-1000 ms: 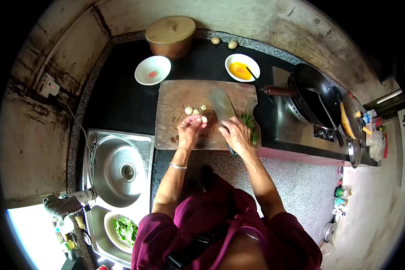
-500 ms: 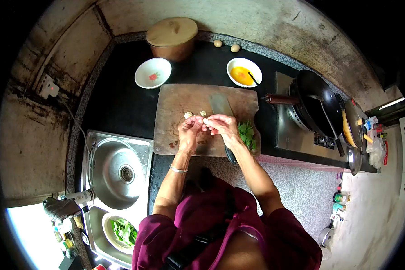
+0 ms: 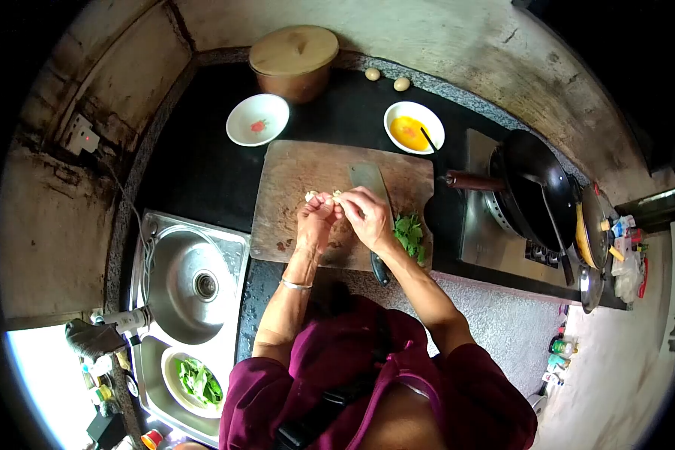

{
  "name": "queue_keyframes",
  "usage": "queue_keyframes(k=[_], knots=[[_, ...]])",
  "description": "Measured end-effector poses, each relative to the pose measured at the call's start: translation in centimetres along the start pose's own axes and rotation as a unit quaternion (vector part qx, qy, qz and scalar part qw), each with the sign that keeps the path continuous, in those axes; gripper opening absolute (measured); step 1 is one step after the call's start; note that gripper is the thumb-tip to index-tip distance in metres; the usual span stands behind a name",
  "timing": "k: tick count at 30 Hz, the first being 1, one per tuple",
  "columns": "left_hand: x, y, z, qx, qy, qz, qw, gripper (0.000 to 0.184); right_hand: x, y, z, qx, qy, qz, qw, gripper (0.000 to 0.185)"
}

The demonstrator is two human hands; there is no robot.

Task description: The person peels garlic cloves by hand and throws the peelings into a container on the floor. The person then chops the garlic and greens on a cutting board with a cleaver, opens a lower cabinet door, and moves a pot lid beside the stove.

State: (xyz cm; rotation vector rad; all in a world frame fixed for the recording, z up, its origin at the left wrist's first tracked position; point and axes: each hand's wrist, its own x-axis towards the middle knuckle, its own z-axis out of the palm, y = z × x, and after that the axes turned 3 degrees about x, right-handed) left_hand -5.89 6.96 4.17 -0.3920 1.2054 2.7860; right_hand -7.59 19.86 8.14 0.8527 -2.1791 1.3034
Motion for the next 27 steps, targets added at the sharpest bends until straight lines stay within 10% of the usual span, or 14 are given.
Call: queue_keyframes(k=[3, 13, 27], knots=[[0.0, -0.4, -0.4, -0.059, 0.002, -0.003, 0.998, 0.004, -0.1, -0.3, 1.3, 0.300, 0.027, 0.204, 0.931, 0.006], [-0.7, 0.1, -0.8, -0.168, 0.021, -0.033, 0.985, 0.006, -0.3, 0.2, 2.1, 0.269, 0.001, 0.174, 0.947, 0.008], [-1.9, 3.4, -1.6, 0.035, -0.009, 0.116, 0.993, 0.005, 1.1, -2.4, 1.6, 0.323, -0.055, 0.195, 0.924, 0.008]])
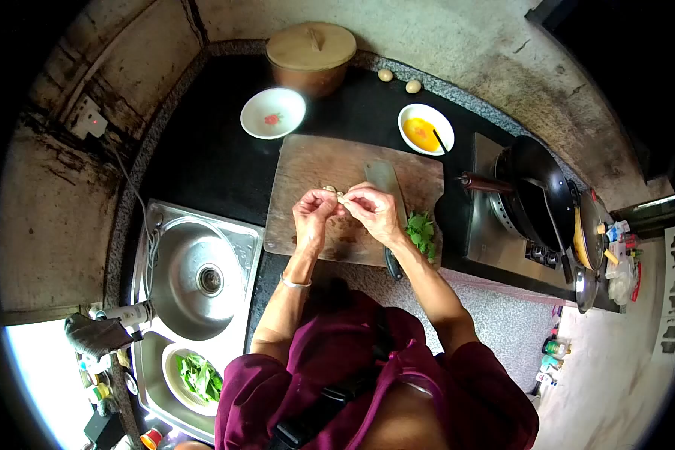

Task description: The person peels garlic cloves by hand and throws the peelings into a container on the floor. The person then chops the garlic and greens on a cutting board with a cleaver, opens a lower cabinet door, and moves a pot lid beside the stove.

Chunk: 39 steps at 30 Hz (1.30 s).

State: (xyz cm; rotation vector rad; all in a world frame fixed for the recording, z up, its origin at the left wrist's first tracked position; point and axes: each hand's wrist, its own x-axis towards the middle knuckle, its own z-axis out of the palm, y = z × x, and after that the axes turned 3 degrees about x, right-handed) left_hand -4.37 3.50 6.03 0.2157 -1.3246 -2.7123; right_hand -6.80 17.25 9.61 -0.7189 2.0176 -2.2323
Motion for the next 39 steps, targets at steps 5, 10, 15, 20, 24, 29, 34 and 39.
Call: queue_keyframes(k=[5, 10, 15, 20, 24, 29, 34, 39], knots=[[-0.1, 1.3, -0.2, 0.009, -0.039, 0.039, 0.998, 0.012, 0.0, 0.2, -0.1, 0.076, -0.025, 0.054, 0.995, 0.007], [-0.2, 1.5, -0.5, 0.003, -0.043, 0.013, 0.999, 0.013, -0.4, 0.4, -0.2, 0.161, -0.019, 0.180, 0.970, 0.009], [-0.3, 1.7, -0.8, -0.057, -0.050, -0.058, 0.995, 0.013, -0.9, 1.0, 0.0, 0.304, 0.011, 0.252, 0.918, 0.013], [-0.4, 1.9, -2.1, -0.091, -0.055, -0.170, 0.980, 0.015, -1.2, 0.4, 0.1, 0.138, -0.036, 0.194, 0.971, 0.013], [-0.5, 2.1, -2.4, -0.065, -0.051, -0.206, 0.975, 0.015, -1.1, -0.1, -0.5, 0.065, -0.076, 0.176, 0.979, 0.013], [-0.4, 2.3, -1.9, -0.103, -0.066, -0.236, 0.964, 0.012, -0.1, 0.0, -1.0, 0.147, -0.079, 0.217, 0.962, 0.013], [-0.9, 1.5, -0.2, -0.053, -0.027, -0.172, 0.983, 0.010, 0.7, -0.3, -1.8, 0.244, -0.038, 0.302, 0.921, 0.011], [-1.3, 2.8, 1.7, 0.130, -0.055, -0.077, 0.987, 0.013, 1.8, -0.9, -2.9, 0.087, -0.074, 0.250, 0.961, 0.010]])
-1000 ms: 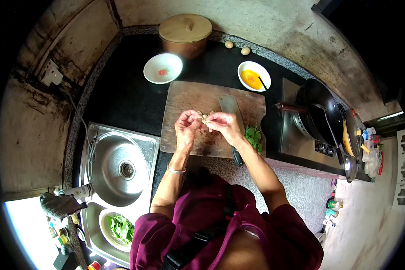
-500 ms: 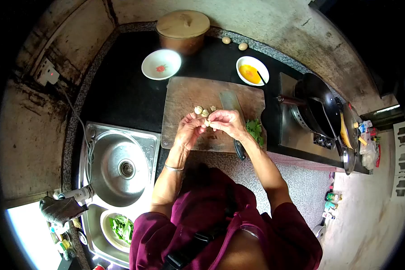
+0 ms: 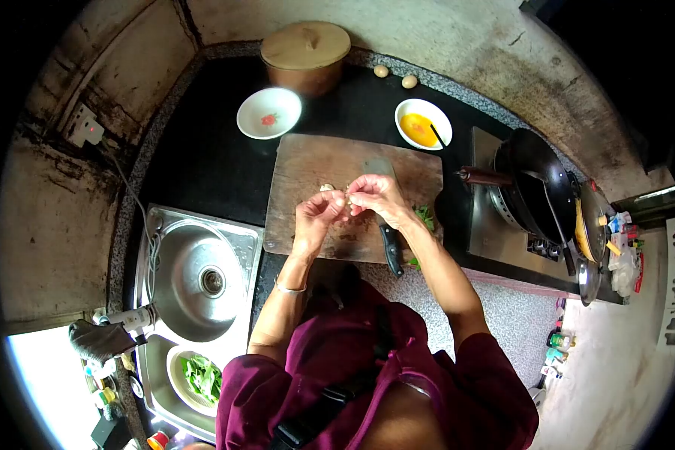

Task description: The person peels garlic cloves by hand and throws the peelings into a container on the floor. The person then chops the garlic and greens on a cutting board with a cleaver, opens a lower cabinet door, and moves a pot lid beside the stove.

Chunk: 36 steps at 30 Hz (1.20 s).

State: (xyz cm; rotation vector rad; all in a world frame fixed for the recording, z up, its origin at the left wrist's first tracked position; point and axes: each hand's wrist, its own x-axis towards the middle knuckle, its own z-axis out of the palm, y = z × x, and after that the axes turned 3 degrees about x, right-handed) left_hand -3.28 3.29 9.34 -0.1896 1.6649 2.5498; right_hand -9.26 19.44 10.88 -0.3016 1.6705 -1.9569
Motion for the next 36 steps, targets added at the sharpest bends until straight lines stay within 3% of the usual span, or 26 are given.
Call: queue_keyframes(k=[9, 14, 21, 26, 36], knots=[[1.6, -1.4, -0.4, 0.064, -0.020, 0.026, 0.997, 0.008, 0.1, -1.6, 0.0, -0.019, 0.008, 0.005, 1.000, 0.011], [1.6, -1.7, 0.3, -0.085, -0.014, -0.022, 0.996, 0.011, 0.1, -1.3, -0.3, 0.040, 0.003, -0.010, 0.999, 0.012], [1.7, -2.6, 0.5, -0.164, -0.003, -0.038, 0.986, 0.011, 0.0, 0.2, -0.6, 0.111, 0.029, 0.006, 0.993, 0.012], [1.6, -2.4, 0.5, -0.037, -0.009, -0.018, 0.999, 0.014, -0.1, 1.0, -0.4, 0.141, 0.037, -0.015, 0.989, 0.013], [1.6, -2.7, 0.7, 0.022, 0.043, 0.062, 0.997, 0.015, -0.2, 2.5, 0.7, 0.200, 0.045, -0.002, 0.979, 0.012]])
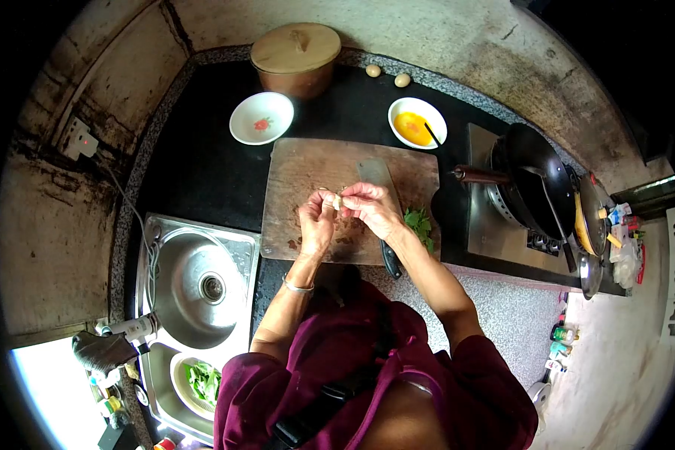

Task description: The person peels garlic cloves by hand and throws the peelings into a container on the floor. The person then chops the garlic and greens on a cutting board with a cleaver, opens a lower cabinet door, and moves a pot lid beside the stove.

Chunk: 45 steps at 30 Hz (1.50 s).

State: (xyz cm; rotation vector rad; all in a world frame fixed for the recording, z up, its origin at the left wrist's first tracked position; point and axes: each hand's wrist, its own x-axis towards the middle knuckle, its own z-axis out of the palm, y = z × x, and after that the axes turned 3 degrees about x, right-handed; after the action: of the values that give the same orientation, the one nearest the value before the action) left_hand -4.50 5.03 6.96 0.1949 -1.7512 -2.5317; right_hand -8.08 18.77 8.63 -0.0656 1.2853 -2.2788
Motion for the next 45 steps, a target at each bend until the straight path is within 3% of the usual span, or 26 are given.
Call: queue_keyframes(k=[3, 6, 8, 9, 12, 14, 18, 20, 24, 27, 35, 38, 41, 45], knots=[[0.1, -0.3, -0.1, 0.012, 0.012, -0.003, 1.000, 0.015, 0.1, 0.5, 0.2, 0.018, 0.024, -0.004, 1.000, 0.011], [0.8, -1.5, -0.7, 0.039, 0.006, 0.068, 0.997, 0.016, 0.3, 1.1, 0.8, -0.015, 0.052, -0.020, 0.998, 0.011], [0.7, -1.3, -0.5, 0.086, 0.031, 0.068, 0.994, 0.018, 0.8, 2.1, 0.7, -0.198, 0.071, -0.130, 0.969, 0.011], [0.6, -1.0, -0.3, 0.085, 0.030, 0.068, 0.994, 0.018, 0.6, 2.0, 1.0, -0.227, 0.054, -0.146, 0.961, 0.016], [0.7, -0.9, -0.6, 0.066, 0.040, 0.046, 0.996, 0.020, 0.4, 1.7, 0.8, -0.222, 0.062, -0.099, 0.968, 0.022], [1.4, -2.4, -2.0, 0.220, 0.034, 0.070, 0.972, 0.019, 0.3, 1.3, 1.1, -0.146, 0.045, -0.065, 0.986, 0.028], [0.8, -0.6, -1.5, 0.309, 0.014, 0.074, 0.948, 0.022, 0.4, 0.9, 1.2, -0.187, 0.074, -0.059, 0.978, 0.029], [0.7, -0.6, -1.2, 0.166, 0.011, 0.042, 0.985, 0.020, 1.0, 1.8, -0.2, -0.140, 0.057, -0.050, 0.987, 0.026], [1.4, -2.0, -2.7, 0.054, -0.025, -0.013, 0.998, 0.020, 0.7, 1.4, -0.4, -0.056, 0.052, -0.044, 0.996, 0.022], [1.2, -1.6, -2.7, -0.028, -0.009, -0.061, 0.998, 0.018, 0.6, 1.6, -0.7, -0.073, 0.052, -0.041, 0.995, 0.021], [1.3, -2.8, -3.2, -0.066, -0.018, -0.068, 0.995, 0.015, 0.6, 2.2, -0.7, -0.063, 0.047, -0.046, 0.996, 0.018], [1.2, -3.0, -3.4, -0.108, -0.026, -0.084, 0.990, 0.012, 0.9, 2.2, -0.8, -0.122, 0.046, -0.054, 0.990, 0.016], [1.3, -3.3, -3.4, -0.190, -0.026, -0.086, 0.978, 0.010, 0.9, 2.3, -0.8, 0.021, 0.124, -0.050, 0.991, 0.013], [0.9, -3.1, -4.5, -0.225, -0.021, -0.105, 0.968, 0.007, 0.7, 2.2, -1.4, -0.062, 0.136, -0.059, 0.987, 0.011]])
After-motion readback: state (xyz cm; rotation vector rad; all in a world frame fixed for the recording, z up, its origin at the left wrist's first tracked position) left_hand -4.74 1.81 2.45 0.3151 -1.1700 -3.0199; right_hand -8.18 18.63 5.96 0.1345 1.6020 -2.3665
